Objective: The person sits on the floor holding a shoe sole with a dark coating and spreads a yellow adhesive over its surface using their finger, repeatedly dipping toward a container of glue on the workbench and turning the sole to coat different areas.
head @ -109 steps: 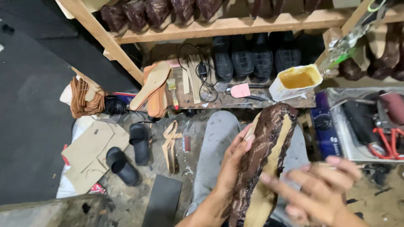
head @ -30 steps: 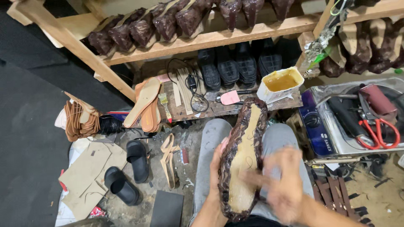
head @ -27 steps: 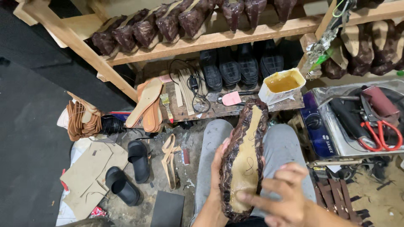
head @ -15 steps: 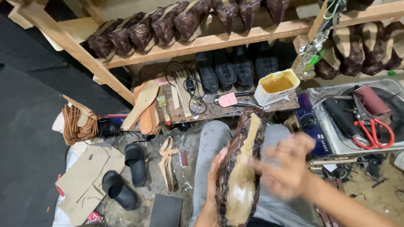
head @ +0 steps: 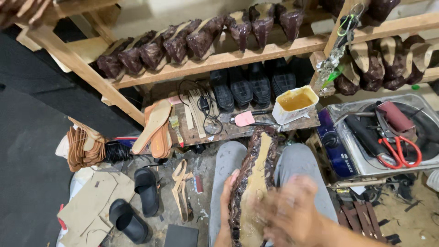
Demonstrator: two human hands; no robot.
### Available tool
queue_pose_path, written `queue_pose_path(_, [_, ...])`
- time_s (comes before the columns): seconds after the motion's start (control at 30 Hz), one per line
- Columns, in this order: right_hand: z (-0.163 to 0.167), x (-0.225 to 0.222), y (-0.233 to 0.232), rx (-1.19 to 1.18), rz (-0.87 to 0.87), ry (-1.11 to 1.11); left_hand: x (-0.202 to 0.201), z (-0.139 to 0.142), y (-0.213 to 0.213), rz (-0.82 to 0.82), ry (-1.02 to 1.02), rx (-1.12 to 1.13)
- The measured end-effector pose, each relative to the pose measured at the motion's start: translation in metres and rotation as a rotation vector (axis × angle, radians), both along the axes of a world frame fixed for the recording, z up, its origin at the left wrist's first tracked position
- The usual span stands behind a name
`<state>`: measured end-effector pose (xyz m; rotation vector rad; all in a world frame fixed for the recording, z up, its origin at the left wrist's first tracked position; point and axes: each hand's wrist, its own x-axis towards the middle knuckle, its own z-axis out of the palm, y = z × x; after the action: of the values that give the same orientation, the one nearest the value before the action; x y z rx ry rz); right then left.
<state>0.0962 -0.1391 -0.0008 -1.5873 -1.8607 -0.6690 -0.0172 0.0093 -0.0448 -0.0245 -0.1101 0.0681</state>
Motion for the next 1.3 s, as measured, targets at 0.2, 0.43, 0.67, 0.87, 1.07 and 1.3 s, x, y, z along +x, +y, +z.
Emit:
queue_pose_path(0.2, [0.043,0.008,-0.006,-0.017,0.217,0.278,0.003,0.028,0.000,0.121,0.382,0.220])
queue_pose_path(0.43, [0.049,0.048,-0.016,0.200,-0.177,0.720,0.012,0.059,-0.010,0.269,0.226,0.432])
queue_pose_path(0.67, [0.060,0.031,-0.007,0.107,-0.316,0.333,0.013,0.080,-0.019,0.339,0.368,0.623])
queue_pose_path(0.87, [0.057,0.021,-0.004,0.111,-0.211,0.133,0.019,0.086,-0.023,0.359,0.392,0.560])
queue_pose_path(1.07, [0.046,0.008,-0.012,0.091,-0.237,0.119,0.020,0.084,-0.021,0.377,0.400,0.538])
queue_pose_path(1.3, [0.050,0.001,-0.006,0.124,-0.181,0.068,0.022,0.084,-0.023,0.376,0.429,0.478])
